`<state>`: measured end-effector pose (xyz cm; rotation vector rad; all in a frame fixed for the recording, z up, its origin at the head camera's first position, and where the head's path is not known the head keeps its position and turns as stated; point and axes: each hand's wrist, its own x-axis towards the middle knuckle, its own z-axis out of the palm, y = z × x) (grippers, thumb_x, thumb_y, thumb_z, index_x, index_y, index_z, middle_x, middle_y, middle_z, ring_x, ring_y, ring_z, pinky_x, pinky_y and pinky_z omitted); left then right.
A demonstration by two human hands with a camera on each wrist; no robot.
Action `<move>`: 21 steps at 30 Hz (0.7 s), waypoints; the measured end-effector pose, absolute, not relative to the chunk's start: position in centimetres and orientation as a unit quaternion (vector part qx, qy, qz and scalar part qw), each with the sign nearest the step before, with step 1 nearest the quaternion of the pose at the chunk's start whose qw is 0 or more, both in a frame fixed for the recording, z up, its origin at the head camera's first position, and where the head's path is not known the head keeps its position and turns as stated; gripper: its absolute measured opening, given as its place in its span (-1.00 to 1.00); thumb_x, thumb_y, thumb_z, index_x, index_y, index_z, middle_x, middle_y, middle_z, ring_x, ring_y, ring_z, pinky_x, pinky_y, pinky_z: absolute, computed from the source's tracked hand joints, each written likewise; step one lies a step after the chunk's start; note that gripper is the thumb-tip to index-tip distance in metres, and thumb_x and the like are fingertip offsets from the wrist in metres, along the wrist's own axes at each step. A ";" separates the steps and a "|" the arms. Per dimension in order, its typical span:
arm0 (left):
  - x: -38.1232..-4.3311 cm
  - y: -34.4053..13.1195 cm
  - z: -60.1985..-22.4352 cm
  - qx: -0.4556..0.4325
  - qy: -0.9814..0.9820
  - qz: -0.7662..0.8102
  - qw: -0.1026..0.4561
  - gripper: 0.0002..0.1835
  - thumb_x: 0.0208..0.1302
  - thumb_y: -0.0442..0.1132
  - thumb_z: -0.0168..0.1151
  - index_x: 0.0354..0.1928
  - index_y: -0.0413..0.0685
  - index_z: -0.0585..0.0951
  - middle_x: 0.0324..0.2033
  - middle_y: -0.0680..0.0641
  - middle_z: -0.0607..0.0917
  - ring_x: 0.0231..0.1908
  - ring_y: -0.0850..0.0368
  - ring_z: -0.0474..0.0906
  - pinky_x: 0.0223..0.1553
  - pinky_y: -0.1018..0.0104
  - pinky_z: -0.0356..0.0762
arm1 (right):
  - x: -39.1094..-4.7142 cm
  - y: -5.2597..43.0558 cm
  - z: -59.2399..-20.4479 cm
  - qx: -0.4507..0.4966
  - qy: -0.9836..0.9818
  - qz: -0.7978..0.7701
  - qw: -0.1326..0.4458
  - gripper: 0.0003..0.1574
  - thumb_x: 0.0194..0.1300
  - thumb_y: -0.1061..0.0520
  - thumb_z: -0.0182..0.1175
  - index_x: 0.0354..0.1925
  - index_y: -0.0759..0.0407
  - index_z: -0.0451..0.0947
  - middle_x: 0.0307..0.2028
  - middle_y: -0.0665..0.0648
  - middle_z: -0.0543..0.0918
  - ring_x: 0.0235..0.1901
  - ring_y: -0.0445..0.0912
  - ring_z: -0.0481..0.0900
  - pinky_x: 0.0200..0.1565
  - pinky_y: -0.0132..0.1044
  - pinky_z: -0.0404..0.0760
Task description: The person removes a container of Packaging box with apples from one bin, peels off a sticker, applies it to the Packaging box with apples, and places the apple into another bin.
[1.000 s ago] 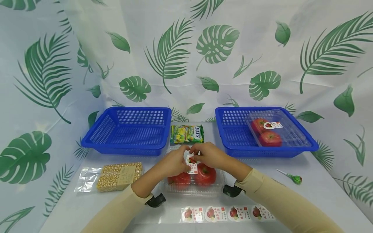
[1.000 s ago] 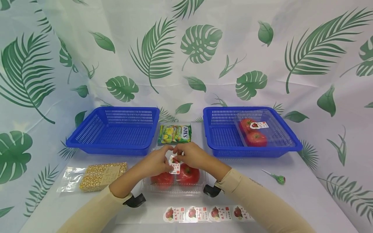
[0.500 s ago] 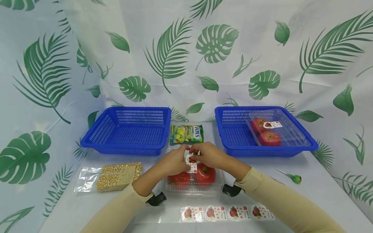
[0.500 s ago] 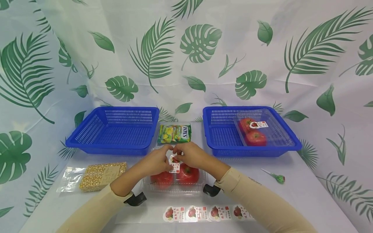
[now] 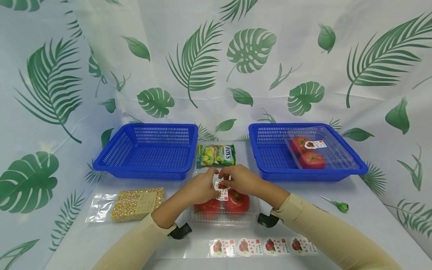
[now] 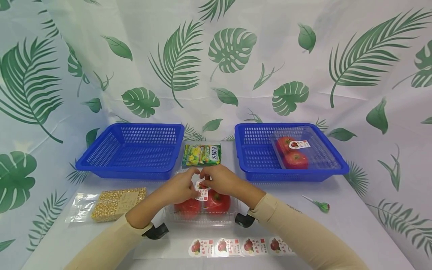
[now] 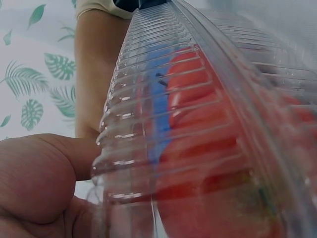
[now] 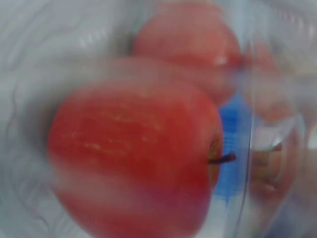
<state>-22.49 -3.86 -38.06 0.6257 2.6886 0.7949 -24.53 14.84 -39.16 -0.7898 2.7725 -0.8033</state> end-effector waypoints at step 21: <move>-21.6 -4.1 -38.4 0.224 0.939 0.242 0.093 -0.31 0.13 -0.10 0.44 0.24 -0.11 0.34 -0.57 0.11 0.54 -0.58 0.19 0.49 -0.56 0.29 0.49 | -24.5 14.7 -39.3 -0.256 0.928 -0.262 0.071 -0.82 0.30 0.18 0.29 -0.11 0.06 0.63 -0.40 -0.12 0.61 -0.46 -0.23 0.54 -0.39 -0.40 0.59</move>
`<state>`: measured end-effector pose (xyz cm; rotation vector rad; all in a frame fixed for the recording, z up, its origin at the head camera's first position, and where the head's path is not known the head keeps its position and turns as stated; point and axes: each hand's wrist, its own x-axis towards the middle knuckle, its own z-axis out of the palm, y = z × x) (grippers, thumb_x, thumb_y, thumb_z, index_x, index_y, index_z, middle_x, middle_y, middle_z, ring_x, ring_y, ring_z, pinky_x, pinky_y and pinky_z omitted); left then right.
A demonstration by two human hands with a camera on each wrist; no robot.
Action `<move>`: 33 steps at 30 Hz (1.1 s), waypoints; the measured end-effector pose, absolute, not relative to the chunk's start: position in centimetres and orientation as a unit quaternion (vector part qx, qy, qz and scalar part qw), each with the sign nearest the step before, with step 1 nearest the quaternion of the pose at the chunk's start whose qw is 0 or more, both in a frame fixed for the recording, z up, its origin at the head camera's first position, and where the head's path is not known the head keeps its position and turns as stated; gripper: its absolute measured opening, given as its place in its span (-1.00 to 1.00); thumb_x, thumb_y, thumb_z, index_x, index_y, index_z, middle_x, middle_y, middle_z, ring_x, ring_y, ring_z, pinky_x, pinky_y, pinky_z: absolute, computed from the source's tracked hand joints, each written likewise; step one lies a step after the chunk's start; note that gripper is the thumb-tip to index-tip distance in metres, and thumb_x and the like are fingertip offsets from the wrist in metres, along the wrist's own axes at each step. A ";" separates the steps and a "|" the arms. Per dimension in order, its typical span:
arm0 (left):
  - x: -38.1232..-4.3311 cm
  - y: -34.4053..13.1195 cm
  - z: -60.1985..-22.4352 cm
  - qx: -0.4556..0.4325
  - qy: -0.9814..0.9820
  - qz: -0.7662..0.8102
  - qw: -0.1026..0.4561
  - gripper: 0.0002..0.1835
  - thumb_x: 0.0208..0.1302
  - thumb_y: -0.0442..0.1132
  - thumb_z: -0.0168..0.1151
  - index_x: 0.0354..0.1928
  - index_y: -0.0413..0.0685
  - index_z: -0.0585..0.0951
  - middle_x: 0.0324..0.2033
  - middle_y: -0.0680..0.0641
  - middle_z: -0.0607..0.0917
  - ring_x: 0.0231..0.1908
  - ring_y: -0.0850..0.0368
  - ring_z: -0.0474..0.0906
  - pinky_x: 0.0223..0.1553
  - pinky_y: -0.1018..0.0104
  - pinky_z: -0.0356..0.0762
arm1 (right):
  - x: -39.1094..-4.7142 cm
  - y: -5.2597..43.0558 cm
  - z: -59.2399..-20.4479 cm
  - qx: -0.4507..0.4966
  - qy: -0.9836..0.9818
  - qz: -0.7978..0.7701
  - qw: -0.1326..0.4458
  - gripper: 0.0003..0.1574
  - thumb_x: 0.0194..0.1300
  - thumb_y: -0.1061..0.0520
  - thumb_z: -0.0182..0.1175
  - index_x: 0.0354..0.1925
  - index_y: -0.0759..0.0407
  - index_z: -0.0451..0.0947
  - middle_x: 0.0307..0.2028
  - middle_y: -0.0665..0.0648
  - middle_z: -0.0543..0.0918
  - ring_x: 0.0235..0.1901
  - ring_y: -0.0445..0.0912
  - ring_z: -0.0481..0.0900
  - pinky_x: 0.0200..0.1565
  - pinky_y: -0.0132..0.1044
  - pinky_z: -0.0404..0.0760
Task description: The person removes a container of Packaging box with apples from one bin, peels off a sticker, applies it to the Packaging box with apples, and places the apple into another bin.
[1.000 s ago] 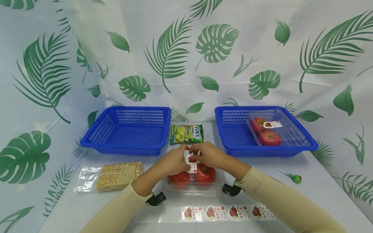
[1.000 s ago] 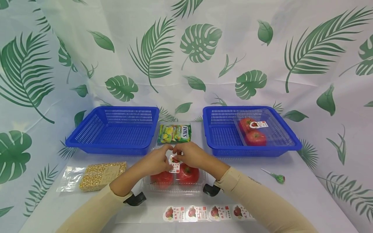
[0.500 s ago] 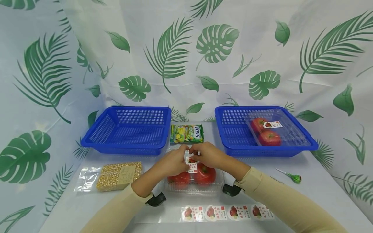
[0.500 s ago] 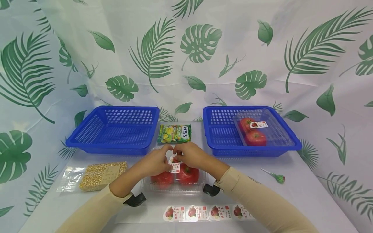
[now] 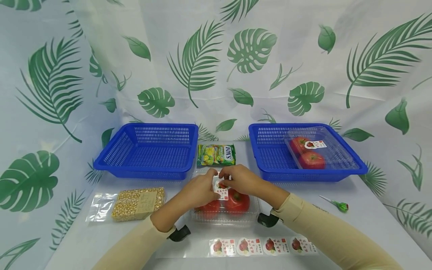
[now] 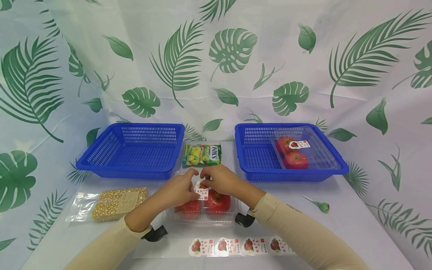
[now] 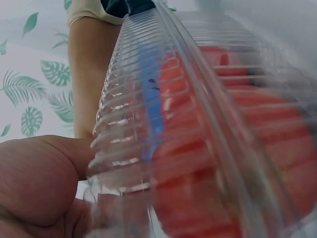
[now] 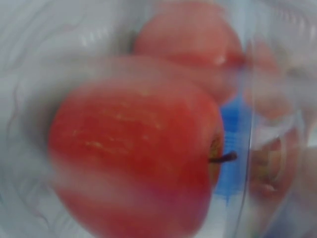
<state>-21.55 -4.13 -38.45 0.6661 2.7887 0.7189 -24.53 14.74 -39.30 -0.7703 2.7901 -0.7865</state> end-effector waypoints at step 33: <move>-19.8 -8.6 -40.7 0.440 0.888 0.136 -0.018 -0.43 0.49 0.20 -0.16 0.29 0.05 0.51 0.34 0.04 0.40 0.40 -0.05 0.12 0.36 -0.09 0.04 | -21.2 17.6 -37.8 -0.451 0.892 -0.035 0.029 -0.42 0.42 -0.12 0.13 0.32 0.02 0.44 0.33 0.08 0.41 0.25 0.09 0.35 0.22 0.01 0.41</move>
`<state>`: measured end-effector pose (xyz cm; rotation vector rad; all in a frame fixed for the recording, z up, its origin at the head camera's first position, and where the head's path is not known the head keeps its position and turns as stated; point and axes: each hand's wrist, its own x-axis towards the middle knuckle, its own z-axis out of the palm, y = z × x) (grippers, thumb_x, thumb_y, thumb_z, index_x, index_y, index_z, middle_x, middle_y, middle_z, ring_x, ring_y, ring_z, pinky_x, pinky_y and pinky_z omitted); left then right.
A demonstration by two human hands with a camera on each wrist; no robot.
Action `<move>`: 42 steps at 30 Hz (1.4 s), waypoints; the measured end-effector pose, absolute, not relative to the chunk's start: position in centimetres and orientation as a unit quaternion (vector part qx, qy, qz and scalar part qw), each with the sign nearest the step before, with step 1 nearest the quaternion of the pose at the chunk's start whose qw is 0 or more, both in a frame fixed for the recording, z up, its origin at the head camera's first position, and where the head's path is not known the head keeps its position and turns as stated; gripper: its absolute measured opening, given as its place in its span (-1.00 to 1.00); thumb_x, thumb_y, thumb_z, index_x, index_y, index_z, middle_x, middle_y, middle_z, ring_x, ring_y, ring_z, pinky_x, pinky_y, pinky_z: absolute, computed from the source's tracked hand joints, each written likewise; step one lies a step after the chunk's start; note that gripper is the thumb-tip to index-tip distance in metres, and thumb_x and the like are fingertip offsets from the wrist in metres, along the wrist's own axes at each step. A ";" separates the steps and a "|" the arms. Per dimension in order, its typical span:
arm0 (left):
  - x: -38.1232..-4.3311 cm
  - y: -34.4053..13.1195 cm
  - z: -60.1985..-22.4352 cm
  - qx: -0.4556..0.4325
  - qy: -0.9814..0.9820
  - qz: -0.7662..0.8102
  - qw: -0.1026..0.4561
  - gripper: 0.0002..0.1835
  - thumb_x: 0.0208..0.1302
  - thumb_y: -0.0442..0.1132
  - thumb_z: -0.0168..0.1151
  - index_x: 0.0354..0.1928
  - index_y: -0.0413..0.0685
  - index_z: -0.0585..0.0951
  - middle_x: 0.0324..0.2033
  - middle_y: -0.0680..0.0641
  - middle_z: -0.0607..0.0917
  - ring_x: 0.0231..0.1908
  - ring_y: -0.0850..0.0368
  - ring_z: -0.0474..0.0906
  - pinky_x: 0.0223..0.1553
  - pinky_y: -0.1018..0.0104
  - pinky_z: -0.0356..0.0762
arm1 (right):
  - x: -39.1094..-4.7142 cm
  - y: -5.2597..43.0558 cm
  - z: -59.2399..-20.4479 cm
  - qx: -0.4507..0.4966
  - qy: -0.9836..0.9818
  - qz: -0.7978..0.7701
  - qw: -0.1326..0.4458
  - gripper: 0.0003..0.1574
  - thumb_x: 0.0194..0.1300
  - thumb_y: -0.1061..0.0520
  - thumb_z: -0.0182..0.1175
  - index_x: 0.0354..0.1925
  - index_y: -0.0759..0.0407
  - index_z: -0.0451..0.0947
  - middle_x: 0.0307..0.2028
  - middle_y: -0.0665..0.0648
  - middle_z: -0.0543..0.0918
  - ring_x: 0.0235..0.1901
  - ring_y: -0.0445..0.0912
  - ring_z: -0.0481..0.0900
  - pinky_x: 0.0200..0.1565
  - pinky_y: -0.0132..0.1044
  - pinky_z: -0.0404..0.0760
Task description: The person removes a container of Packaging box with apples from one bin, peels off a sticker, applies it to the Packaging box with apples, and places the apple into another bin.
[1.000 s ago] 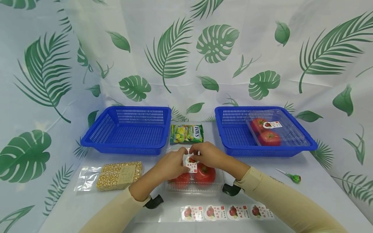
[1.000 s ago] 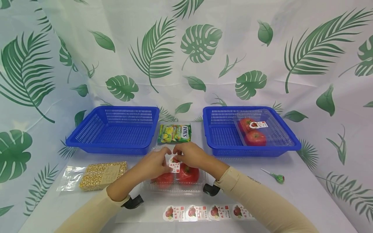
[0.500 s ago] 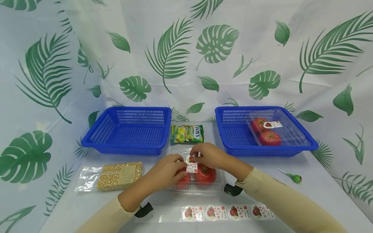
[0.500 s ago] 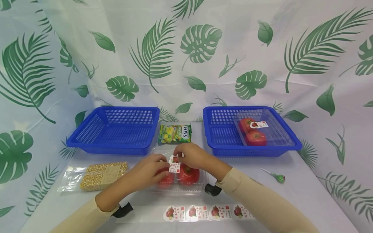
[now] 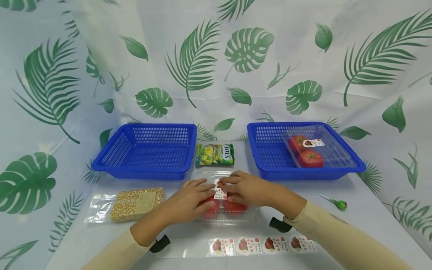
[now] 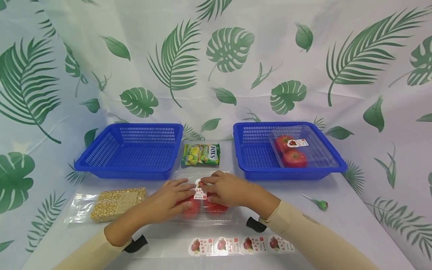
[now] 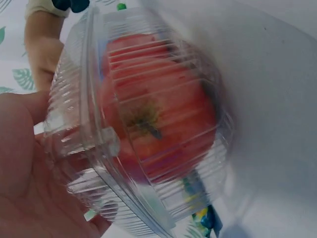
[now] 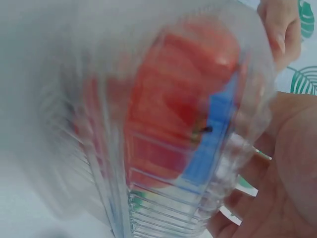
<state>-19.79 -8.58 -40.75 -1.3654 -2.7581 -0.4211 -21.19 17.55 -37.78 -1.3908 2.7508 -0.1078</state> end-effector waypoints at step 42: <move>-22.9 -9.6 -40.6 -0.520 -0.840 -0.150 -0.029 -0.55 0.49 0.17 -0.12 0.14 0.24 0.65 0.35 0.06 0.37 0.43 -0.04 0.05 0.40 -0.14 -0.19 | -19.6 19.7 -37.6 -0.419 0.890 -0.077 0.162 -0.24 0.32 -0.47 -0.04 0.41 -0.37 0.24 0.51 -0.01 -0.04 0.48 0.16 -0.23 0.35 0.28 -0.07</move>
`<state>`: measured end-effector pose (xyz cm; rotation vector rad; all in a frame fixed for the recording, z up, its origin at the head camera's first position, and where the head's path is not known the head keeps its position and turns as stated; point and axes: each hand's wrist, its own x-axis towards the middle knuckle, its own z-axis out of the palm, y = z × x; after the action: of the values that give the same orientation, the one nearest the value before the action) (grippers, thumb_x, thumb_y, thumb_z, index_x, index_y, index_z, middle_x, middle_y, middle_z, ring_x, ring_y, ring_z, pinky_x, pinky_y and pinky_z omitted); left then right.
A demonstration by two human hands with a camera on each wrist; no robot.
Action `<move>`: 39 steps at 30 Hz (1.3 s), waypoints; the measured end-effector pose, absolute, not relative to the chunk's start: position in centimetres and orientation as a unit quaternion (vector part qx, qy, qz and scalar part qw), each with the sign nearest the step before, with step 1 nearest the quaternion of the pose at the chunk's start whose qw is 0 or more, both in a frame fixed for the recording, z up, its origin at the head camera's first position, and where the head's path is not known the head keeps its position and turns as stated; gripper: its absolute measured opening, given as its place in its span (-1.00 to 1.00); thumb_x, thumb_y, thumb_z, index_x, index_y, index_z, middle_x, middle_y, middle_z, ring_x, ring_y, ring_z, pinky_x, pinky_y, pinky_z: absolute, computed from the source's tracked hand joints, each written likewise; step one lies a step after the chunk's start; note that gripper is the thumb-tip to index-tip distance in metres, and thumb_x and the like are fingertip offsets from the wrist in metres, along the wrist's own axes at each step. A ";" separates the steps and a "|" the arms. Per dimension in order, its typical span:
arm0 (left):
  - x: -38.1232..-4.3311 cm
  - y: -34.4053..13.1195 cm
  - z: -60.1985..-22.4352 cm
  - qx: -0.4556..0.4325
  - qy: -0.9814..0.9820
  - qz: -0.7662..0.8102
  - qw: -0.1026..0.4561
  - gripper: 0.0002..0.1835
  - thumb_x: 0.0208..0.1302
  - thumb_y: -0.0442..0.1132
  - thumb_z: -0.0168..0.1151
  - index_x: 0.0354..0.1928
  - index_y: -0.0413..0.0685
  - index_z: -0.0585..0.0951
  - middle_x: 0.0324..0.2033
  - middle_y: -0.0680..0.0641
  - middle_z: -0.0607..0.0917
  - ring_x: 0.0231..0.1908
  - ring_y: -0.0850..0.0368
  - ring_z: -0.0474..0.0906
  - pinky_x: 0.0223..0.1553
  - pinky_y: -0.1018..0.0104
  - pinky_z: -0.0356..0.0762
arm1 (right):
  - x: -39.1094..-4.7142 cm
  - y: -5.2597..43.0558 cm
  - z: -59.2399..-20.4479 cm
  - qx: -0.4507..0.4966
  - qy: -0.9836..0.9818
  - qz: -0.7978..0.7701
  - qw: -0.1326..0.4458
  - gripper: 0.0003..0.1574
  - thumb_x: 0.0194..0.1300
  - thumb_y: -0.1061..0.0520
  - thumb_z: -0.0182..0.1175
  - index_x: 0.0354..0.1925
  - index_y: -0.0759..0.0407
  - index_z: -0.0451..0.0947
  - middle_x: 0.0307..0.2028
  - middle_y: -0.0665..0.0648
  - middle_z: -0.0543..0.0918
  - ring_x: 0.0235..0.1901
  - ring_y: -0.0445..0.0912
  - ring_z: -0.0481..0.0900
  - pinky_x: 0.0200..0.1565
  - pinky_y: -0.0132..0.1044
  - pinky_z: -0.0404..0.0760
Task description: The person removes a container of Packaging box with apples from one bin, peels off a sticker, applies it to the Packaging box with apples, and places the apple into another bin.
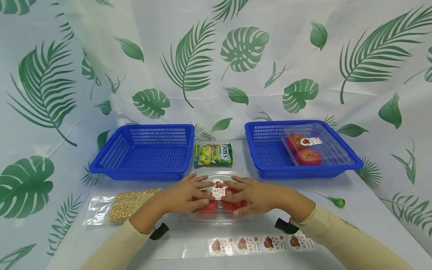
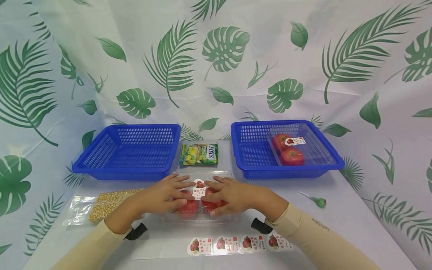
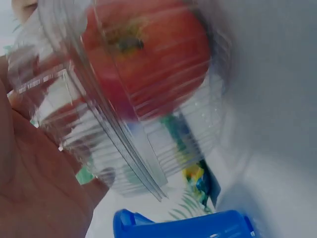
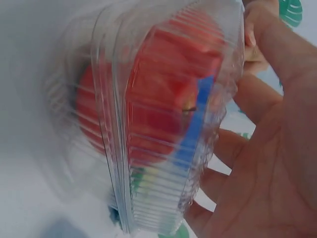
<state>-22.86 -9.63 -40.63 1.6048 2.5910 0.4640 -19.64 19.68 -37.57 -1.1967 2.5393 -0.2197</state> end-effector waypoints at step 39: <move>-22.8 -10.4 -41.3 0.512 0.832 0.213 0.009 -0.63 0.42 0.03 0.07 0.14 0.15 0.65 0.22 0.13 0.52 0.41 0.01 0.12 0.39 -0.16 -0.34 | -20.0 19.5 -38.3 -0.435 0.887 -0.110 0.110 -0.24 0.33 -0.45 -0.03 0.32 -0.12 0.44 0.38 -0.05 0.32 0.46 0.12 -0.04 0.35 0.27 -0.09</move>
<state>-22.81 -10.35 -41.25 1.5978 2.5998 0.6666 -20.04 19.47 -38.28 -1.2790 2.6055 -0.3245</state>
